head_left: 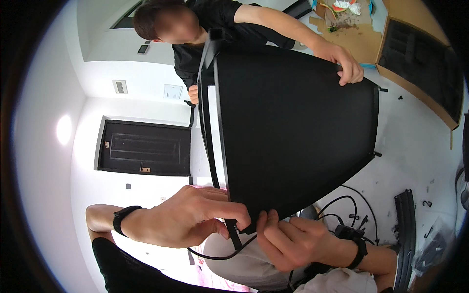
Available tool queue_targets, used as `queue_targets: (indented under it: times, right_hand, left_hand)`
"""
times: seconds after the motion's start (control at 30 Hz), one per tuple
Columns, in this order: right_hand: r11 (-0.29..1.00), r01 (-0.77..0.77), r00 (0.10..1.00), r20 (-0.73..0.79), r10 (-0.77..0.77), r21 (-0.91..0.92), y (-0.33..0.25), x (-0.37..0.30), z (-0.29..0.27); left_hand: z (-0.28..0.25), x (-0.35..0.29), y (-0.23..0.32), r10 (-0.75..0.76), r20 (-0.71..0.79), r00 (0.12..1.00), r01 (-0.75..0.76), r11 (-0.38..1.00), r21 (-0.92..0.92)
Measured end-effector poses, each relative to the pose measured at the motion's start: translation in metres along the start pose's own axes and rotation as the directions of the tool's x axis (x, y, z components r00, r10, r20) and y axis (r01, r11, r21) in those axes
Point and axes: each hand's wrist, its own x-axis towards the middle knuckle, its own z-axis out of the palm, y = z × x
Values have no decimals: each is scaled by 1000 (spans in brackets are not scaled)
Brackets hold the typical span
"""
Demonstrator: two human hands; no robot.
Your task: Assembling a small black metal and wood shelf unit on the floor.
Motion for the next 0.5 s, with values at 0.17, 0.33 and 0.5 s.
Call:
queue_targets:
  times: [0.17, 0.33, 0.5]
  right_hand:
    - [992, -106, 988, -101, 113, 75, 15, 21, -15]
    - [977, -151, 949, -255, 186, 150, 42, 51, -19]
    - [993, -78, 961, -259, 99, 91, 54, 68, -22]
  left_hand:
    - [-18, -1, 10, 71, -166, 984, -88, 991, -99]
    - [-40, 14, 28, 49, -490, 870, -247, 905, -348]
    - [-73, 21, 15, 152, -510, 847, -296, 931, -214]
